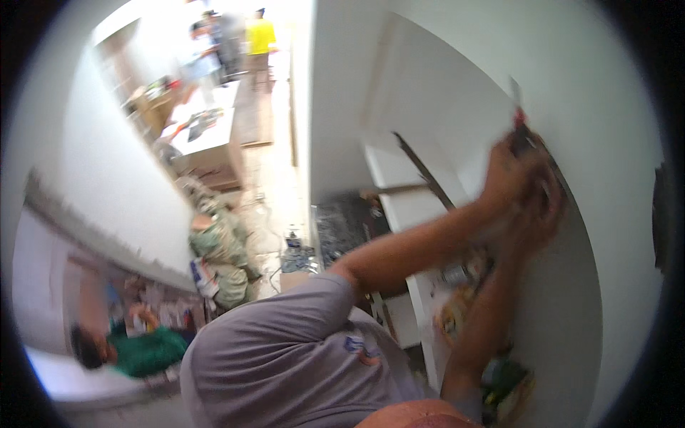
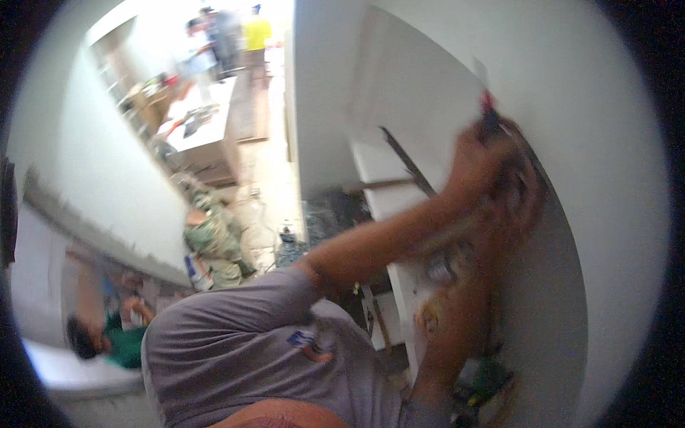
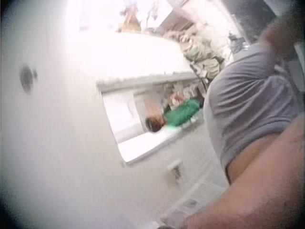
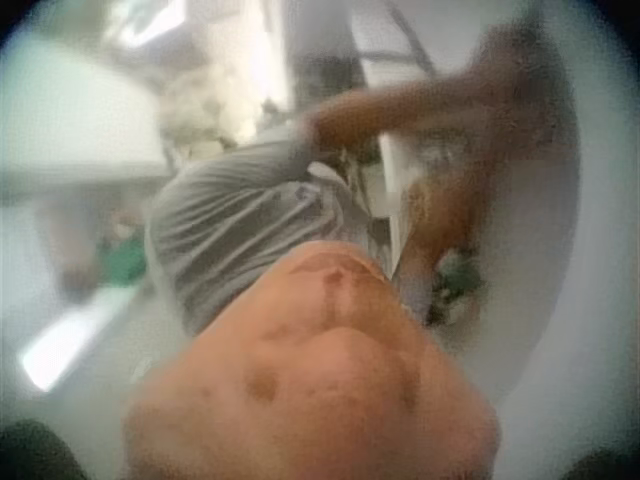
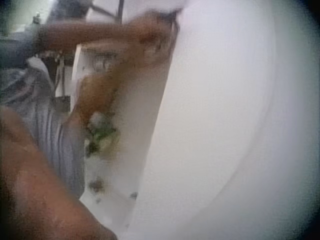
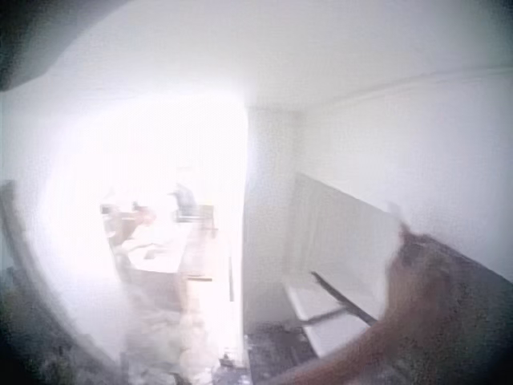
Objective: The person installs a wooden shelf into a wall cavity using a hammer, utility knife, and sanding block. They secure the shelf, trim excess material, and smooth the edges.
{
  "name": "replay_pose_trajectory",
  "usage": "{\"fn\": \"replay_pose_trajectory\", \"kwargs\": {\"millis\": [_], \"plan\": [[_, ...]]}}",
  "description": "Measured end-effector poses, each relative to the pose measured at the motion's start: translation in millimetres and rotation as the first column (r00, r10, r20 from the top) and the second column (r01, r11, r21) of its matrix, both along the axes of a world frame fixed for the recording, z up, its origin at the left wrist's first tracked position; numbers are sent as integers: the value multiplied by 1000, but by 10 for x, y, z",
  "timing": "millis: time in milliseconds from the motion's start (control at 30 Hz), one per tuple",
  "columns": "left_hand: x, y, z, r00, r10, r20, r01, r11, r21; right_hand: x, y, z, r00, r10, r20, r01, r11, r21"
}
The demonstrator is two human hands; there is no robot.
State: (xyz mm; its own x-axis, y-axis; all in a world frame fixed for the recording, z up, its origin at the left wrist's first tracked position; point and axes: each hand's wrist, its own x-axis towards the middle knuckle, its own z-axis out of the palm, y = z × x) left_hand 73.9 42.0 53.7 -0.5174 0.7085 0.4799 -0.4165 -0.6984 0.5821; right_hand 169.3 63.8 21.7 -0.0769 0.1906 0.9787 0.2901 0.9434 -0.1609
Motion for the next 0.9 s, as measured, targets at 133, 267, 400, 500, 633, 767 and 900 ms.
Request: {"fn": "replay_pose_trajectory", "kwargs": {"millis": [133,267,400,500,633,767,900], "plan": [[-243,-117,221,992,-126,19,127,990,-56,-203,-38,103,975,159,-153,-177,978,-111],[-245,-140,321,987,-148,68,154,983,-98,-198,-33,123,933,234,-273,-295,932,-209],[-296,-129,360,980,-187,63,194,972,-129,-181,-11,147,922,219,-320,-304,921,-245],[-356,-144,363,972,-226,56,233,956,-180,-193,10,155,923,212,-321,-296,924,-241],[-377,-135,345,974,-228,14,225,951,-211,-232,4,153,890,253,-380,-364,896,-256],[-411,-92,294,966,-260,-5,256,952,-166,-265,-52,192,886,241,-397,-357,900,-250],[-410,-120,283,965,-264,5,262,953,-152,-301,-47,166,858,258,-444,-401,877,-265]]}}
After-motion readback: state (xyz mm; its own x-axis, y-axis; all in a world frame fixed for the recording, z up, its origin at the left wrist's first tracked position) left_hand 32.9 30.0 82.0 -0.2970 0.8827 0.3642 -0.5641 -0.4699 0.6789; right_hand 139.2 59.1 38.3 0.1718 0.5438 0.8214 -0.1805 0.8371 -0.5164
